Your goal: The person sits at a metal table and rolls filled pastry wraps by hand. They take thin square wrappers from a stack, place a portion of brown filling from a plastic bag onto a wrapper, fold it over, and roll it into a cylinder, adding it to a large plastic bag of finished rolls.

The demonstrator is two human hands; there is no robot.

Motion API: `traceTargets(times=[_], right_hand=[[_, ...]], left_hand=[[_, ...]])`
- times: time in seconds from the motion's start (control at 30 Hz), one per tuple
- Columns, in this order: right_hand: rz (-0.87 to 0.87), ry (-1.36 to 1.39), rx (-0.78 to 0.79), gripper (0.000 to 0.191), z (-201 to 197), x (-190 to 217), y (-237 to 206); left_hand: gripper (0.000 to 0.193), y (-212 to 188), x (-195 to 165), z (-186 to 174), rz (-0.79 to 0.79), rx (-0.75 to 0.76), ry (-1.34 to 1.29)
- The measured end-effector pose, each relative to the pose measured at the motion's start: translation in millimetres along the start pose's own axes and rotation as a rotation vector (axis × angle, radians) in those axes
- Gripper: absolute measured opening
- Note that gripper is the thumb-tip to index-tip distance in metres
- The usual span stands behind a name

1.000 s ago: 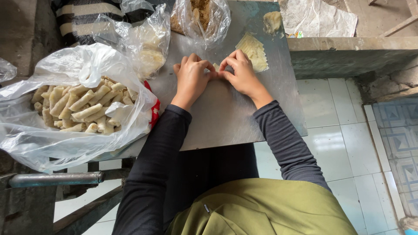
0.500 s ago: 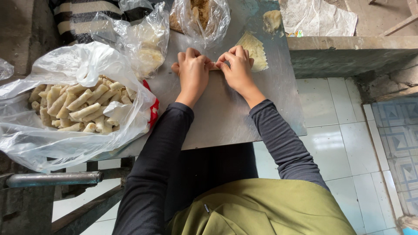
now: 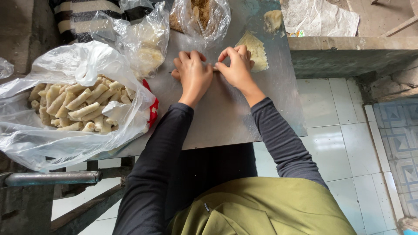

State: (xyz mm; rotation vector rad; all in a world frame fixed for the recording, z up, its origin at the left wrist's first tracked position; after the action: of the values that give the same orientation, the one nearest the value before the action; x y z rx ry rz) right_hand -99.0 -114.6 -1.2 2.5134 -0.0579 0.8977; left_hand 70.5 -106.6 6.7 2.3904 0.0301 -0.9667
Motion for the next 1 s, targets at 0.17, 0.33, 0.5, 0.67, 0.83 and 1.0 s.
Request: traceTargets(times=[0.17,0.33,0.5,0.67,0.83,1.0], right_hand=[[-0.065,-0.048,-0.102,0.018,15.4,-0.6,14.9],[-0.130,0.060,-0.300,0.015,-15.7,-35.4,34.8],[-0.209,0.149,-0.349,0.013,-59.9,-66.7,41.7],[-0.215,0.097,-0.345,0.010,-79.2,-66.1,45.2],[-0.089,0.114,-0.280,0.011,-82.1,-70.7,41.9],[-0.127,0.072,-0.285,0.012,-79.9,-69.1,39.4]], left_hand=[[0.017,9.8,-6.6,18.5,0.145,-0.123,0.049],[0.013,10.7,-7.3,20.4,0.271,-0.013,-0.071],[0.012,12.0,-48.0,-31.0,0.397,-0.147,0.009],[0.016,-45.5,-82.3,-154.7,0.426,-0.394,0.046],[0.012,-63.2,-37.7,-286.7,0.221,-0.599,0.636],[0.020,-8.5,-0.9,-281.0,0.013,-0.210,0.803]])
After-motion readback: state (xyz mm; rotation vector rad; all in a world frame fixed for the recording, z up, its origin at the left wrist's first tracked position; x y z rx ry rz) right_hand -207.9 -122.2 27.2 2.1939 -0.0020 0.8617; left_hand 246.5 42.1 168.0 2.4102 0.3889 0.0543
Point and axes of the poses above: each hand's wrist, its own y-axis towards the middle knuckle, its own z-axis out of the palm, x = y × z, the point moved 6 cm from there along y, towards the middle knuckle, and after that the axes turned 12 degrees about -x, right-handed, at the moved point
